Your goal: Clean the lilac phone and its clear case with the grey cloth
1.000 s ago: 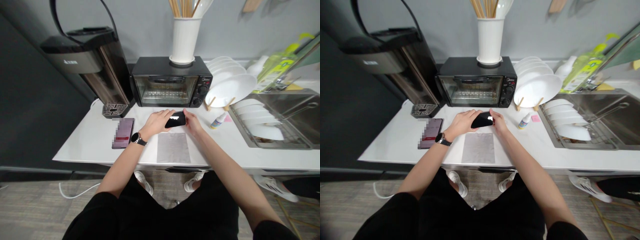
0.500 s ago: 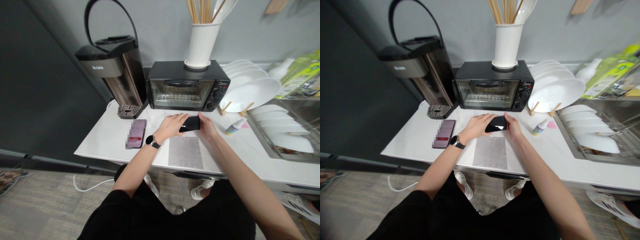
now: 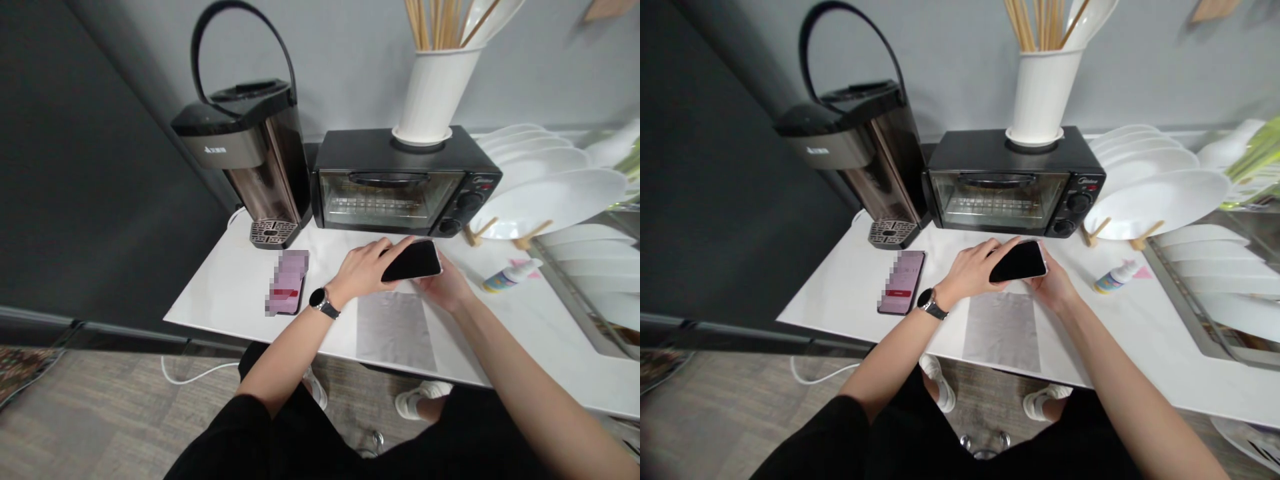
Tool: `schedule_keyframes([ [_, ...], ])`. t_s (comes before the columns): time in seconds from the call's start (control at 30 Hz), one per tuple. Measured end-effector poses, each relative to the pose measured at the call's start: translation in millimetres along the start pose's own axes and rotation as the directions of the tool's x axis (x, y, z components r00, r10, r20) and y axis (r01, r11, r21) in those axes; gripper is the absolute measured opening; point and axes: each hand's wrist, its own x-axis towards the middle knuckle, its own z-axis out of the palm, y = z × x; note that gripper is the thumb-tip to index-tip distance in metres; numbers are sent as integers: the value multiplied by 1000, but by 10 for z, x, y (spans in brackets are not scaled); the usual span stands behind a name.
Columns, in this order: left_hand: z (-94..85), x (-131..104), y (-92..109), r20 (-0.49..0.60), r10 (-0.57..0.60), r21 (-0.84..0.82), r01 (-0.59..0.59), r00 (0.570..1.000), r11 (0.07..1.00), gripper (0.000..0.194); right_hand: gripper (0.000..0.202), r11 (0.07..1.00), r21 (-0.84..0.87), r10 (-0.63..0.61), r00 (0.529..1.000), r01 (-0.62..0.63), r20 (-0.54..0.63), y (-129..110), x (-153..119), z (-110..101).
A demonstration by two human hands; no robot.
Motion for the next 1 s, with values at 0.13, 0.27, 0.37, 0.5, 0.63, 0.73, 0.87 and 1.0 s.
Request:
schedule_keyframes([
  [0.13,28,46,-34,-58,-143,-17,142,988,990,63,21,993,117,-27,1000,26,2,71,-5,79],
  [0.27,71,64,-18,-67,-207,-39,204,976,978,64,16,985,164,-45,998,49,-32,122,-9,106],
  [0.37,91,70,27,-61,-236,-56,232,970,971,64,17,974,226,-12,999,22,-48,133,8,94],
  [0.5,99,79,68,-59,-265,-79,260,962,962,64,19,942,333,58,998,-42,-39,130,47,72],
  [0.63,85,86,68,-63,-270,-107,262,961,959,63,23,917,381,120,993,-116,13,100,50,61],
  [0.73,58,84,65,-58,-276,-124,268,959,955,64,22,897,409,162,986,-168,49,68,24,42],
  [0.87,22,67,84,-55,-275,-164,263,960,951,67,19,899,391,184,980,-197,72,64,6,25],
  [1.0,16,62,82,-71,-265,-212,246,962,946,74,18,947,309,95,995,-92,7,99,19,78],
])
